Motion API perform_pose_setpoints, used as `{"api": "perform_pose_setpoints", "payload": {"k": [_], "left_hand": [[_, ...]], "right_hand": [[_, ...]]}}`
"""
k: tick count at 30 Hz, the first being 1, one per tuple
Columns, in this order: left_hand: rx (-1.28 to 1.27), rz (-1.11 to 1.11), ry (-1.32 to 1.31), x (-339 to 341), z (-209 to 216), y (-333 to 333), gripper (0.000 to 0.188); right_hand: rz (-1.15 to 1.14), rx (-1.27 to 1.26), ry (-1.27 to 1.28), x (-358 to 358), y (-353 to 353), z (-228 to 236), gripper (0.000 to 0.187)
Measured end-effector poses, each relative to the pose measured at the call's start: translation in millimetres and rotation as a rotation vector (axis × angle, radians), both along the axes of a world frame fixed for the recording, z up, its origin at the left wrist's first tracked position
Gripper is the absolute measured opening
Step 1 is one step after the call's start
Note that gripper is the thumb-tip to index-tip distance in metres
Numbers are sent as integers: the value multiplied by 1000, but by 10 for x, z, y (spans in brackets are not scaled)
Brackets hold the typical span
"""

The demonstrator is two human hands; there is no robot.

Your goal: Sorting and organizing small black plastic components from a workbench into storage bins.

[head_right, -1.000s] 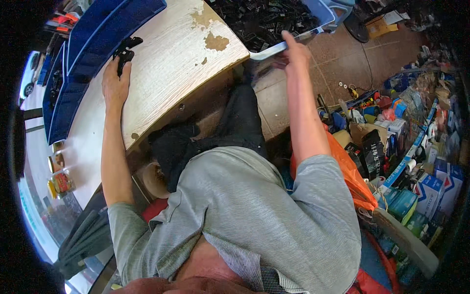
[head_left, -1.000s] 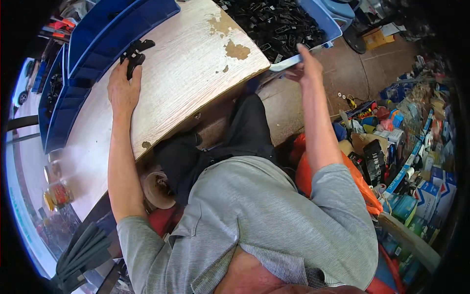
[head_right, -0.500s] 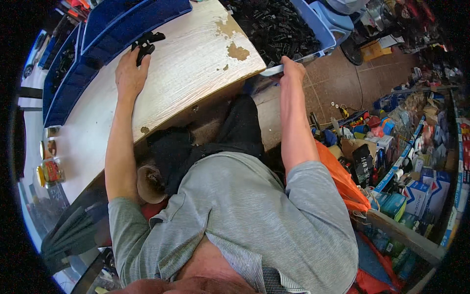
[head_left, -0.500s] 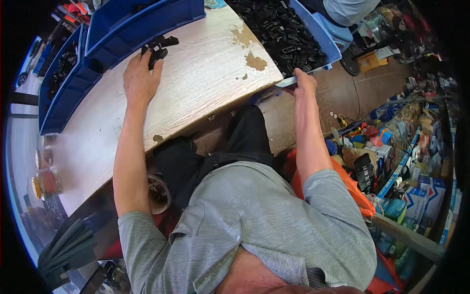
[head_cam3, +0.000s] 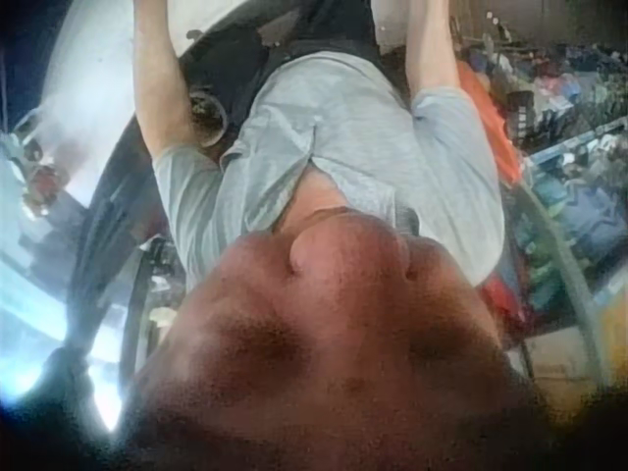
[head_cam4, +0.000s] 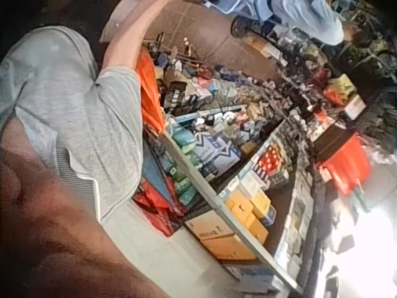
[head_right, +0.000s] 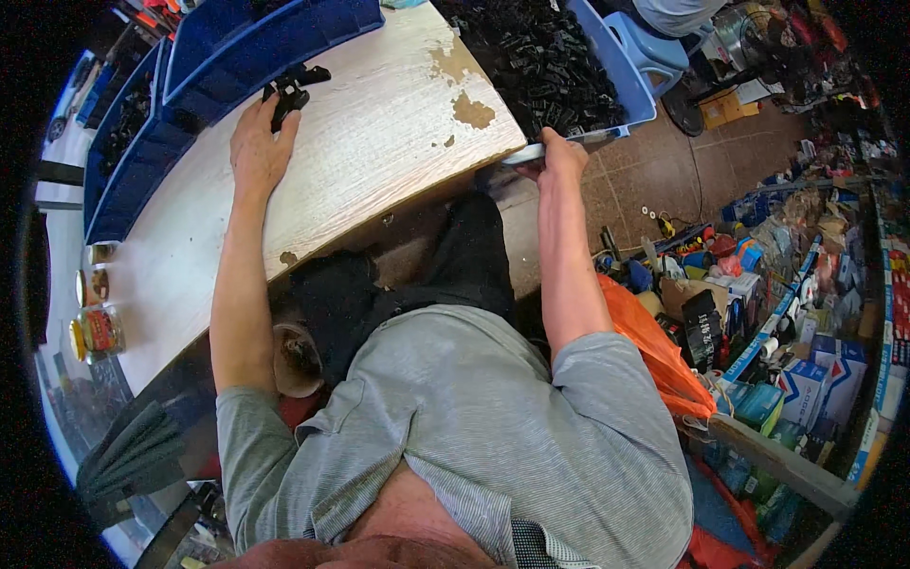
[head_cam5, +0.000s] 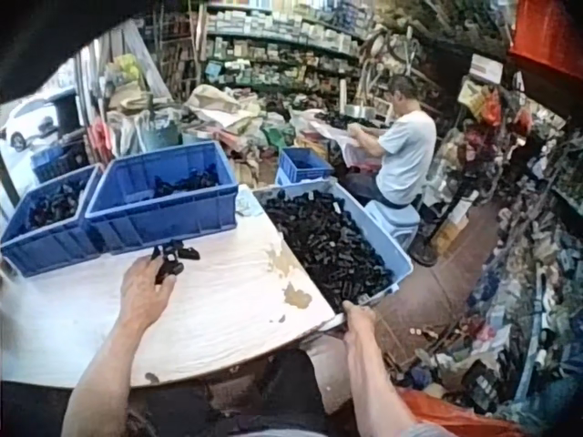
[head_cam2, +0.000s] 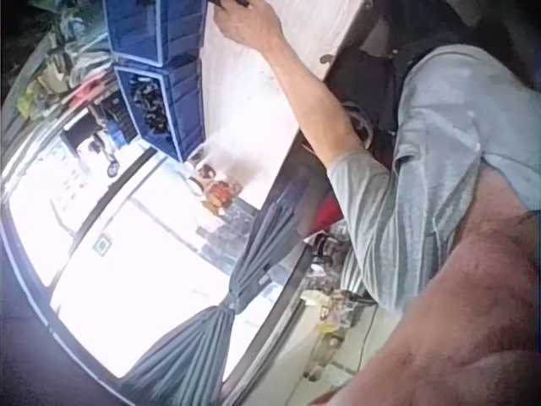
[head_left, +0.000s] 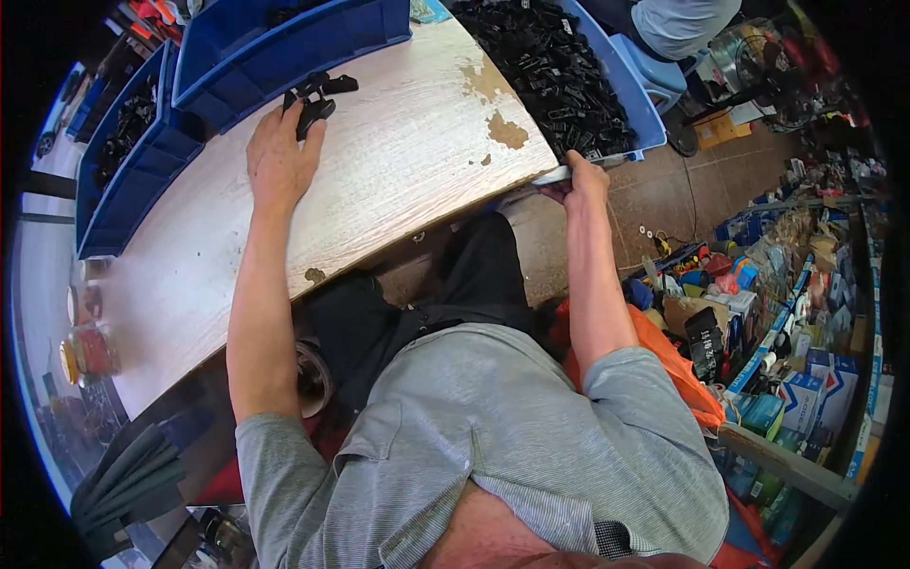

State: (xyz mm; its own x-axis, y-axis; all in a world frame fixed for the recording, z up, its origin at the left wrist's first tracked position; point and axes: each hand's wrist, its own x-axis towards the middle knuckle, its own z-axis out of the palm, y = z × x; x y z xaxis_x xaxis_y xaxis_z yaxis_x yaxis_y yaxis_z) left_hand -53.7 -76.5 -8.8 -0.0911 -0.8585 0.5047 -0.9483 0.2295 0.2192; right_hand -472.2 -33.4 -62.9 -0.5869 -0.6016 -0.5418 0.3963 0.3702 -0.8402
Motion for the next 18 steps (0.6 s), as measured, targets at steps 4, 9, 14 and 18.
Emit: {"api": "perform_pose_setpoints", "payload": {"k": [4,9,14,18], "left_hand": [[1,-4,31,30,-34,2,49],[15,-1,48,13,8,47,51],[42,-14,6,-14,53,34,52],[-21,5,15,18,15,42,53]], "right_hand": [[-28,-80,-14,14,50,-40,28],[-10,-37,7,9,105,-75,21],[109,-51,-23,-82,215,-40,22],[201,-114,-53,-166,306,-76,21]]}}
